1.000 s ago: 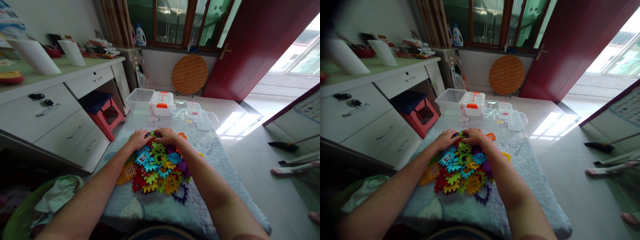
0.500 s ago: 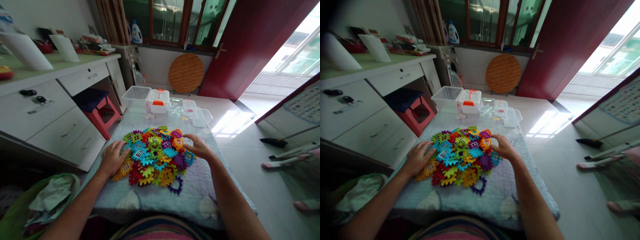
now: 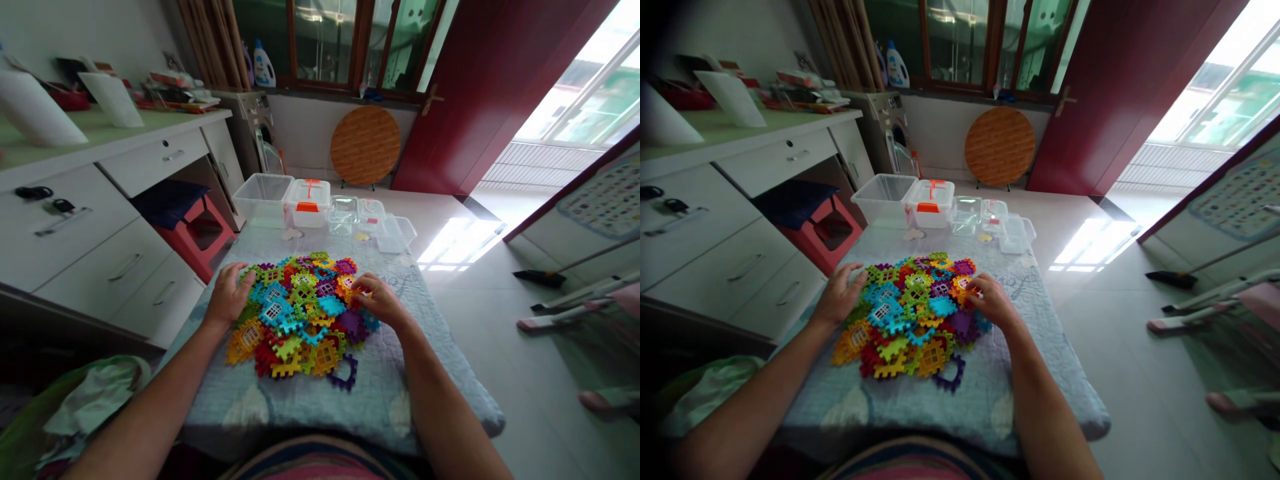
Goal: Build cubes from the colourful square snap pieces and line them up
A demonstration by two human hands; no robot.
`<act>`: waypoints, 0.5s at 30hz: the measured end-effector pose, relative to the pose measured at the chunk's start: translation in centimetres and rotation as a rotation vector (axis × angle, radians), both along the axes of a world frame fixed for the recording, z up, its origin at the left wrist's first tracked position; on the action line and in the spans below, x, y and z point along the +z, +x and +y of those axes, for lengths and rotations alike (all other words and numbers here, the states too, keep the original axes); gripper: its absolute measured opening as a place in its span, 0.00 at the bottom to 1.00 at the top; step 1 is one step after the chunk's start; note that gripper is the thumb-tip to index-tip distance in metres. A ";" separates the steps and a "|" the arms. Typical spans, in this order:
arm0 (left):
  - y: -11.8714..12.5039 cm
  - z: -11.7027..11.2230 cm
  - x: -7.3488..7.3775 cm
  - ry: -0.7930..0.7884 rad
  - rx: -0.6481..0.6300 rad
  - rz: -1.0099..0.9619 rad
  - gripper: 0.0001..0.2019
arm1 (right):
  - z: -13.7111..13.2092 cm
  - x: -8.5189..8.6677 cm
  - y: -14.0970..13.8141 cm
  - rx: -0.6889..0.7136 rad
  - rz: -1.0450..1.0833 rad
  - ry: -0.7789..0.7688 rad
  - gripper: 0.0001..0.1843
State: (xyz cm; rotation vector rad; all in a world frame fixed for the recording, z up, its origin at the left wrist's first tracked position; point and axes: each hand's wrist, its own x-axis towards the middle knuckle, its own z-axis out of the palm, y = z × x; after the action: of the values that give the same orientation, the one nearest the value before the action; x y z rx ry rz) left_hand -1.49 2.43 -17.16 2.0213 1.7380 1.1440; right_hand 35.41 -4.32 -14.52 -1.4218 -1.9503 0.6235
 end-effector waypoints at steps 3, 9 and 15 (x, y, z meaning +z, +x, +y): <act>0.4 1.4 0.0 -0.130 -0.018 -0.076 0.26 | 0.0 0.1 0.0 0.003 0.076 -0.023 0.04; 0.2 1.1 -0.4 -0.204 -0.037 -0.202 0.24 | -0.1 -0.3 0.7 0.017 0.305 -0.196 0.06; -0.1 1.3 -1.0 -0.196 -0.049 -0.207 0.22 | 1.0 -1.4 1.1 -0.288 0.218 -0.101 0.14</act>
State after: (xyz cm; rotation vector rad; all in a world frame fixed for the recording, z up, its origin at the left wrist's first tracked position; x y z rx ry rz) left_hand -1.60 3.77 -18.15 1.7546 1.6205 1.0788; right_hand 36.46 -3.32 -15.92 -1.5875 -1.5299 0.7160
